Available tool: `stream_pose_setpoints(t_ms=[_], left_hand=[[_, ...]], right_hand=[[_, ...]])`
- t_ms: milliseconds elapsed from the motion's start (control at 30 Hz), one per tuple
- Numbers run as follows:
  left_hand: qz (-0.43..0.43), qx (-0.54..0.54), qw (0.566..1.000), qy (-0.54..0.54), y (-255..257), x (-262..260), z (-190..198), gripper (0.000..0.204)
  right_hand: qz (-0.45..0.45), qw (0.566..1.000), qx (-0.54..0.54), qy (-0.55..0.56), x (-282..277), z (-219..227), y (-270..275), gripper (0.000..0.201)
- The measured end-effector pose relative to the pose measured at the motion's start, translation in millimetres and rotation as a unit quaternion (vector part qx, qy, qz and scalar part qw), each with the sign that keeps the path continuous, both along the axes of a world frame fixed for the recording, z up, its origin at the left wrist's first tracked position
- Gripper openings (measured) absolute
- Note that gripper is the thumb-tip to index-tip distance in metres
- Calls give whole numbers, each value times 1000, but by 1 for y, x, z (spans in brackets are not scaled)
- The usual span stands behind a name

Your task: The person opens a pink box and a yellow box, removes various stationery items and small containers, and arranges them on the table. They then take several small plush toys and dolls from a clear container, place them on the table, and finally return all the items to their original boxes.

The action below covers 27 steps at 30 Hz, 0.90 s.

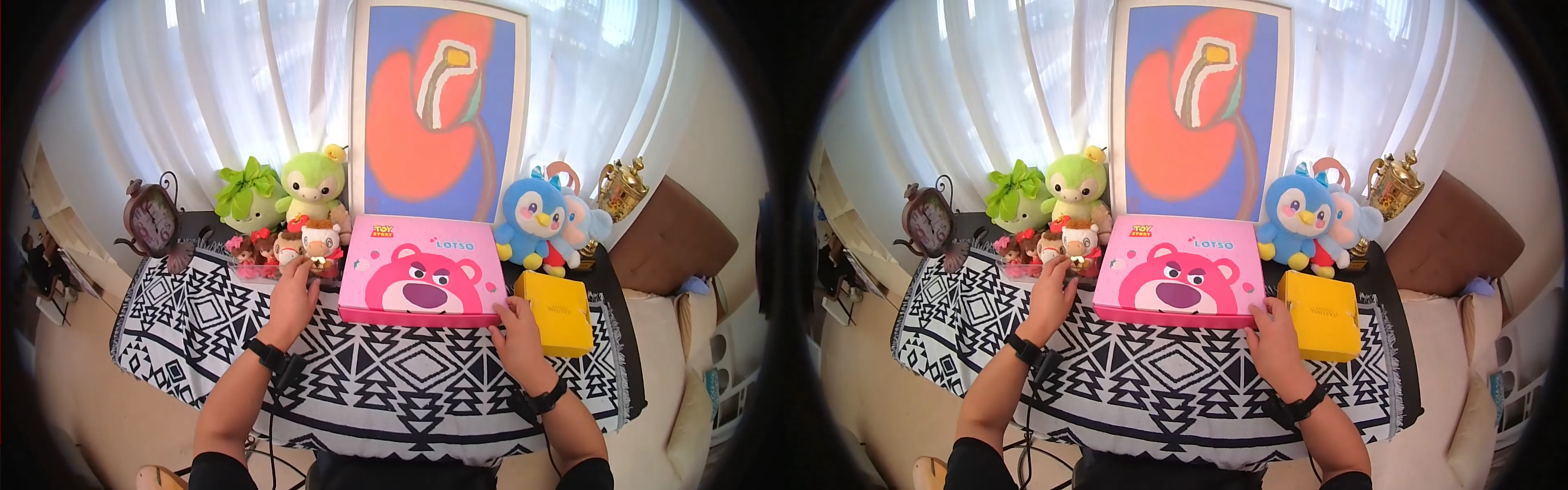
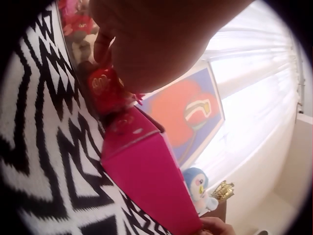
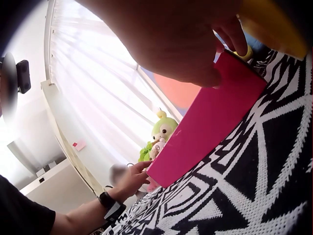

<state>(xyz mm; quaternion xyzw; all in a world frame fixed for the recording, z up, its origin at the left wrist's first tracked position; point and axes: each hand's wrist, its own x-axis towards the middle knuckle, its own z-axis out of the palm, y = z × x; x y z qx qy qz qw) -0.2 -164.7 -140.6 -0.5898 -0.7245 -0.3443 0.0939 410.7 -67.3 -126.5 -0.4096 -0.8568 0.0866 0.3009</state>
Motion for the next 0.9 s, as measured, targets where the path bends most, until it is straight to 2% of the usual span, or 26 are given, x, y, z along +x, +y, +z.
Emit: stream_pose_setpoints(t_ms=[133, 367, 467, 533, 600, 633, 667, 700, 733, 800, 900], left_hand=[[25, -63, 997, 32, 5, -13, 2, 33], [14, -28, 999, 16, -4, -23, -1, 28], [23, -46, 999, 10, -6, -25, -1, 29], [11, -18, 1000, 8, -12, -14, -3, 34], [-2, 10, 999, -36, -21, 6, 1, 40], [-8, -33, 994, -101, -29, 20, 7, 40], [-17, -35, 994, -100, -33, 28, 1, 40], [-41, -25, 985, -168, -39, 35, -9, 38], [-66, -17, 970, -235, -44, 42, -16, 36], [-70, -34, 940, -331, -56, 64, -12, 33], [-82, -63, 922, -374, -70, 77, -14, 25]], right_hand=[[-7, 1000, -20, -11, -2, -1, -2, 43], [-4, 999, -26, -19, 0, -3, 0, 44], [-14, 999, -42, -21, 1, 1, -3, 46], [-8, 1000, -1, -22, -2, 10, -12, 46], [-18, 999, 35, -22, -2, 13, -25, 42], [4, 999, 31, -8, 1, 12, -31, 40], [24, 999, 28, 7, 4, 12, -37, 37], [37, 999, 24, 24, 5, 15, -43, 28], [25, 999, 25, 27, 9, 13, -48, 28], [40, 998, -41, 34, 16, 5, -59, 20], [29, 996, -61, 53, 26, -5, -68, 15]])
